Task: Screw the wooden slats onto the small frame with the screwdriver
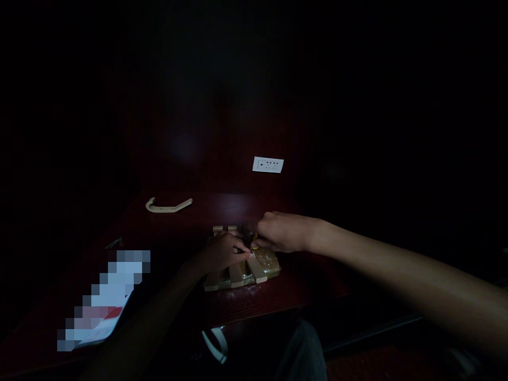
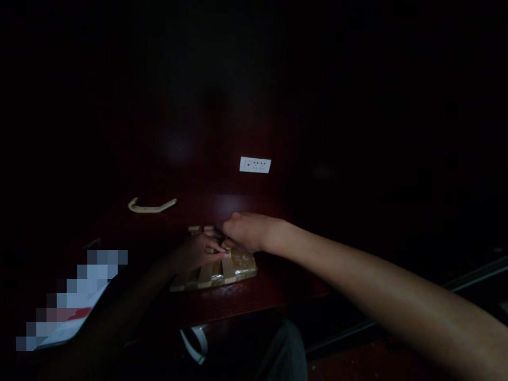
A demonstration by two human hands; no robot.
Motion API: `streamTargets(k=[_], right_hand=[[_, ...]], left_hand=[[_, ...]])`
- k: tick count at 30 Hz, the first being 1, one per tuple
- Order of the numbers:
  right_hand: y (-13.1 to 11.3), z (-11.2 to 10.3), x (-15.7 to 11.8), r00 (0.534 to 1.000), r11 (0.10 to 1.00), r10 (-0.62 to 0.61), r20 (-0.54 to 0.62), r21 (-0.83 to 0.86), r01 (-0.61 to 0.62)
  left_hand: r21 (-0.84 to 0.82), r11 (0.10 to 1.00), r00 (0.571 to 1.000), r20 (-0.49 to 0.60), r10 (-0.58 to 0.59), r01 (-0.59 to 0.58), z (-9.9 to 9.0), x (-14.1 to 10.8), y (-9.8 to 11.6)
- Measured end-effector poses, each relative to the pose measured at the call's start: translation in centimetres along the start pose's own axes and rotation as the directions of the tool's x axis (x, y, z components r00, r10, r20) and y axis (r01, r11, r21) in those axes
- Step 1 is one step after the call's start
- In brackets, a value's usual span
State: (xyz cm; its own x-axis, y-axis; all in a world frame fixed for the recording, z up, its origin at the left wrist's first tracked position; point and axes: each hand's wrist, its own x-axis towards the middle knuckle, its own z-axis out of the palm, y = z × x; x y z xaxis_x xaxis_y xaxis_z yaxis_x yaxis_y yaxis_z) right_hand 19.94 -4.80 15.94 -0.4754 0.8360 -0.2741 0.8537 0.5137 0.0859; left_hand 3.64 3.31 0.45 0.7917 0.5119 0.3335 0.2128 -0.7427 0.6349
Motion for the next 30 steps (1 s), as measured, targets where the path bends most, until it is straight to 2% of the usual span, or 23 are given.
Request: streamTargets(k=[6, 10, 13, 20, 24, 30], right_hand=[[0.0, 0.4, 0.3, 0.996, 0.997, 0.078, -0.032, 0.005, -0.077], [-0.1, -0.1, 0.7, 0.990, 0.988, 0.126, 0.063, 0.081, -0.131], [0.0, -0.5, 0.4, 0.991, 0.990, 0.103, 0.083, 0.084, -0.110], [0.5, -0.5, -0.5, 0.998, 0.995, -0.060, 0.005, 0.074, 0.059], [0.6, -0.3, -0.4, 0.997, 0.995, -0.073, -0.015, 0.073, 0.074], [0.8, 0.0, 0.0, 0.998, 0.991, -0.068, -0.010, 0.116, 0.069]], left_hand=[[0.020, 0.999, 0.999, -0.001, -0.036, 0.036, 0.2, 0.0, -0.4], [0.026, 0.999, 0.999, 0.018, -0.044, 0.043, 0.1, 0.0, -0.5], [0.039, 0.998, 0.999, 0.012, -0.041, 0.040, 0.1, 0.1, -0.6], [0.003, 1.000, 1.000, -0.001, 0.002, -0.002, 0.4, 0.2, -1.1], [-0.047, 0.998, 0.999, 0.017, 0.039, -0.038, 0.3, 0.2, -1.2], [-0.058, 0.998, 0.998, 0.058, 0.020, -0.017, -0.1, 0.1, -0.8]])
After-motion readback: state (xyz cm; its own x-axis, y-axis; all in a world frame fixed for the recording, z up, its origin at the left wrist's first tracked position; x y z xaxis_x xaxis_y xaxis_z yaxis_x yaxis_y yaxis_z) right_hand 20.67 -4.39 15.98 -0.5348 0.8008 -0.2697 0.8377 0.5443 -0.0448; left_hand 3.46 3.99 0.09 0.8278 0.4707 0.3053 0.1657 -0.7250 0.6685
